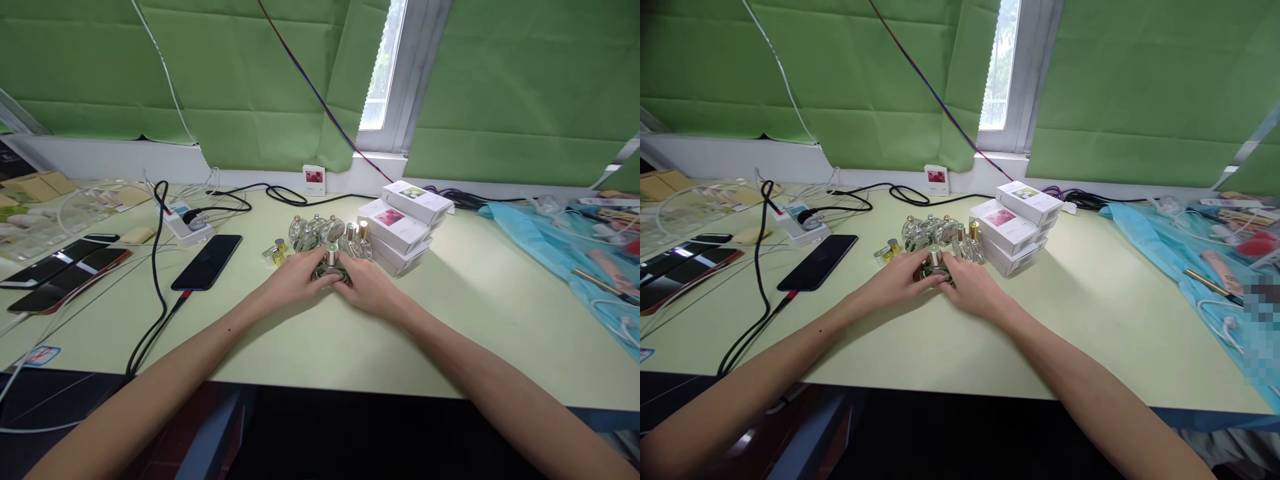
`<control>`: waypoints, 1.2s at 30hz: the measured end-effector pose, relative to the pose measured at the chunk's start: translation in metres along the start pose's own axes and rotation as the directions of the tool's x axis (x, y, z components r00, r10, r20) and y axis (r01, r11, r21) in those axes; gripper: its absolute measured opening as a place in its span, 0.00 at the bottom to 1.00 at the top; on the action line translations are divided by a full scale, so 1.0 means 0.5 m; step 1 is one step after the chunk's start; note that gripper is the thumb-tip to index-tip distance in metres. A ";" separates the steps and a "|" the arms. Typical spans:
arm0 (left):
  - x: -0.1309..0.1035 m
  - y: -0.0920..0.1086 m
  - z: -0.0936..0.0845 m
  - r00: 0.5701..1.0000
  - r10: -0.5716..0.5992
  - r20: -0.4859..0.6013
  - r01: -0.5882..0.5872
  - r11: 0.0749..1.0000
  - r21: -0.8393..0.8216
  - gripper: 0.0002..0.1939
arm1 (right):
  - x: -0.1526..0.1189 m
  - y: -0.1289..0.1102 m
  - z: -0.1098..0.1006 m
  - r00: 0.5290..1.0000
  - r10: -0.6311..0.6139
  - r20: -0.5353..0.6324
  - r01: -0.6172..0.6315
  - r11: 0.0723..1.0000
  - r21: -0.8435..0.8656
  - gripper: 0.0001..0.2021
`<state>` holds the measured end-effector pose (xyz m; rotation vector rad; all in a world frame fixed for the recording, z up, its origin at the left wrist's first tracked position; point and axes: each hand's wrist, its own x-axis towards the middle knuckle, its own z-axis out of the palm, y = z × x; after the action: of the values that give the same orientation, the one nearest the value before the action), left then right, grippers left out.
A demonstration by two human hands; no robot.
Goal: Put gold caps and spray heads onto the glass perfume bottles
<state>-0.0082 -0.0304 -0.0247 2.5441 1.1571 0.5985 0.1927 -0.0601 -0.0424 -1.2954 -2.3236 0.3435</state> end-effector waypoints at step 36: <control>-0.003 0.010 -0.003 1.000 -0.021 0.004 0.021 1.000 -0.015 0.16 | -0.001 0.002 0.003 0.999 -0.014 -0.033 0.015 1.000 0.027 0.05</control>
<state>-0.0065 -0.0345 -0.0217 2.5159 1.1728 0.5953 0.1929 -0.0599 -0.0444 -1.2614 -2.2927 0.3454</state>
